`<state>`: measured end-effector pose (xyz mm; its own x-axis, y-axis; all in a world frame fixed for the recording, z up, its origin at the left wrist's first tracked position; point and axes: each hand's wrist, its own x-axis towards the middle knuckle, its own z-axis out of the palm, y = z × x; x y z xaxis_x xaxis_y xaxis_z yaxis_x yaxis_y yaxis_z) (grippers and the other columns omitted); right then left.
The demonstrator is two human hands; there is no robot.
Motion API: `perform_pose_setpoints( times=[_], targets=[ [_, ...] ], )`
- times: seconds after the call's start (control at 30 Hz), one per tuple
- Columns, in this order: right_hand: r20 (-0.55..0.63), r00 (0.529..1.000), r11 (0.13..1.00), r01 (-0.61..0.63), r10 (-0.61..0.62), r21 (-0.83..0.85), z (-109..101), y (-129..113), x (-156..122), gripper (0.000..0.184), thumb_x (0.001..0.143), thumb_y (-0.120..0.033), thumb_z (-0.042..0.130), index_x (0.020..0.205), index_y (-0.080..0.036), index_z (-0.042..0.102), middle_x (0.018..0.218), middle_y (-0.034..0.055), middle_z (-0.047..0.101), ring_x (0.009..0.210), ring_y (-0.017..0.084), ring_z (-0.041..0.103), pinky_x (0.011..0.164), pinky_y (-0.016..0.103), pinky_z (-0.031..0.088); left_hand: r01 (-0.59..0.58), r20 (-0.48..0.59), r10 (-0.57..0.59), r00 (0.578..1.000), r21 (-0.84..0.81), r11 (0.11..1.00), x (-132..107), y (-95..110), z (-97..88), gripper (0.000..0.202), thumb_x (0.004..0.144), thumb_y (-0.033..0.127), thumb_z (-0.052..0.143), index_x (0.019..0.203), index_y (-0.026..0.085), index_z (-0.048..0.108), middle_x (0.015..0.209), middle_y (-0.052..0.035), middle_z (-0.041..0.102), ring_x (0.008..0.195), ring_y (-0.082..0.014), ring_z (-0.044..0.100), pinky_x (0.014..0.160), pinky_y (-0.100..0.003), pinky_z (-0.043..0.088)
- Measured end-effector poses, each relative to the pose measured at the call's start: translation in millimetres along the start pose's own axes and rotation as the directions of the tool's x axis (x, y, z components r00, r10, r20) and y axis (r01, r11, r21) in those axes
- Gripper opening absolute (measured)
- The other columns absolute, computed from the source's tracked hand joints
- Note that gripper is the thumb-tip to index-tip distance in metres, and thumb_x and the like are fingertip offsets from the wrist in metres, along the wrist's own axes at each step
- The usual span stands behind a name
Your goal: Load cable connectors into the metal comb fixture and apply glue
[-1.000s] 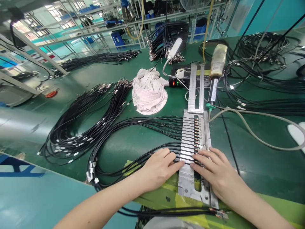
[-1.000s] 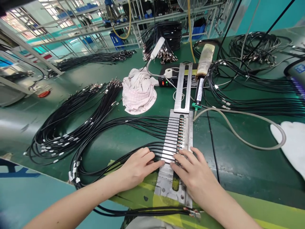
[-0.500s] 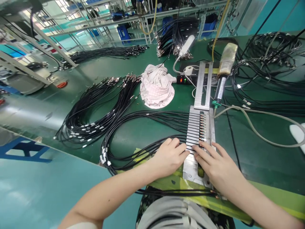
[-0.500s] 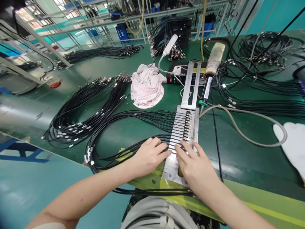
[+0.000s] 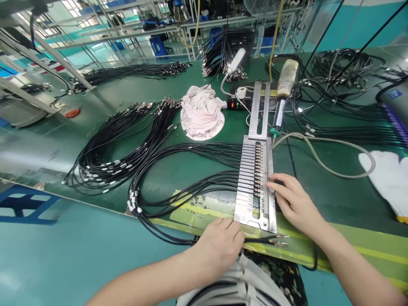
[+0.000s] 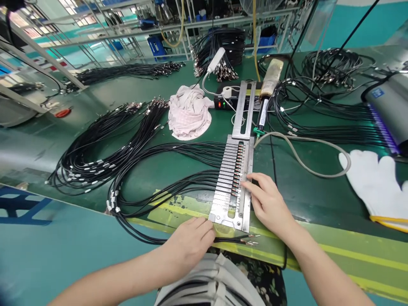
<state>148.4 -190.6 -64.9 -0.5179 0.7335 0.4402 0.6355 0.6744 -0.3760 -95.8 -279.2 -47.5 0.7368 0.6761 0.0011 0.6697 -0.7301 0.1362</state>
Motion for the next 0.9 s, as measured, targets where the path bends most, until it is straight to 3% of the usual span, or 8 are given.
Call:
perform_pose_setpoints(
  times=[0.1, 0.23, 0.3, 0.37, 0.47, 0.63, 0.9],
  targets=[
    [-0.023, 0.999, 0.999, -0.034, 0.034, -0.001, -2, 3, -1, 0.037, 0.087, -0.007, 0.041, 0.118, -0.024, 0.054, 0.121, 0.0107, 0.050, 0.115, 0.025, 0.046, 0.093, 0.048, 0.044, 0.105, 0.061, -0.093, 0.994, -0.232, 0.967, 6, -10, -18.1, 0.007, 0.085, 0.011, 0.045, 0.083, 0.017, 0.047, 0.081, -0.0020, 0.056, 0.068, -0.0154, 0.051, 0.059, -0.027, 0.040],
    [-0.053, 0.996, 0.998, -0.066, 0.066, -0.001, -7, 7, -4, 0.036, 0.087, -0.009, 0.041, 0.117, -0.024, 0.054, 0.120, 0.0107, 0.051, 0.113, 0.026, 0.048, 0.090, 0.047, 0.045, 0.298, 0.070, -0.302, 0.951, -0.478, 0.826, 14, -30, -43.6, 0.010, 0.089, 0.015, 0.044, 0.082, 0.019, 0.049, 0.074, 0.0029, 0.056, 0.063, -0.0108, 0.050, 0.056, -0.022, 0.037],
    [-0.050, 0.996, 0.998, -0.069, 0.069, 0.003, -8, 7, -4, 0.035, 0.088, -0.009, 0.041, 0.116, -0.025, 0.054, 0.119, 0.0108, 0.051, 0.112, 0.026, 0.049, 0.089, 0.046, 0.046, 0.296, 0.131, -0.268, 0.954, -0.538, 0.790, 19, -38, -50.4, 0.010, 0.087, 0.016, 0.050, 0.078, 0.019, 0.053, 0.071, 0.0043, 0.057, 0.064, -0.0097, 0.051, 0.057, -0.020, 0.037],
    [-0.038, 0.996, 0.997, -0.075, 0.075, 0.003, -9, 7, -4, 0.035, 0.088, -0.009, 0.041, 0.117, -0.025, 0.054, 0.120, 0.0109, 0.051, 0.112, 0.025, 0.049, 0.089, 0.045, 0.046, 0.249, 0.213, -0.153, 0.965, -0.565, 0.786, 25, -44, -52.3, 0.008, 0.084, 0.014, 0.056, 0.078, 0.019, 0.059, 0.072, 0.0047, 0.060, 0.066, -0.0096, 0.054, 0.060, -0.019, 0.038],
    [-0.016, 0.996, 0.996, -0.093, 0.093, -0.008, -10, 6, -5, 0.034, 0.088, -0.010, 0.041, 0.117, -0.023, 0.054, 0.121, 0.0115, 0.050, 0.113, 0.025, 0.048, 0.089, 0.044, 0.046, 0.202, 0.210, -0.098, 0.973, -0.556, 0.806, 33, -51, -49.8, 0.011, 0.083, 0.011, 0.056, 0.080, 0.020, 0.063, 0.077, 0.0039, 0.064, 0.071, -0.0104, 0.057, 0.064, -0.019, 0.040],
    [0.014, 0.993, 0.993, -0.118, 0.118, -0.014, -10, 7, -6, 0.033, 0.089, -0.011, 0.041, 0.117, -0.023, 0.054, 0.123, 0.0122, 0.049, 0.113, 0.026, 0.049, 0.089, 0.044, 0.046, 0.236, -0.004, -0.261, 0.965, -0.409, 0.881, 38, -64, -41.6, 0.015, 0.088, 0.012, 0.047, 0.083, 0.017, 0.060, 0.079, 0.0006, 0.062, 0.073, -0.0123, 0.057, 0.066, -0.022, 0.042],
    [0.072, 0.991, 0.993, -0.114, 0.114, 0.003, -9, 4, -8, 0.031, 0.089, -0.012, 0.041, 0.116, -0.021, 0.055, 0.123, 0.0128, 0.048, 0.113, 0.025, 0.049, 0.089, 0.042, 0.047, 0.297, 0.077, -0.287, 0.955, -0.182, 0.937, 39, -68, -32.4, 0.020, 0.089, 0.014, 0.043, 0.076, 0.016, 0.058, 0.075, -0.0023, 0.059, 0.069, -0.0149, 0.055, 0.064, -0.025, 0.043]
  ],
)
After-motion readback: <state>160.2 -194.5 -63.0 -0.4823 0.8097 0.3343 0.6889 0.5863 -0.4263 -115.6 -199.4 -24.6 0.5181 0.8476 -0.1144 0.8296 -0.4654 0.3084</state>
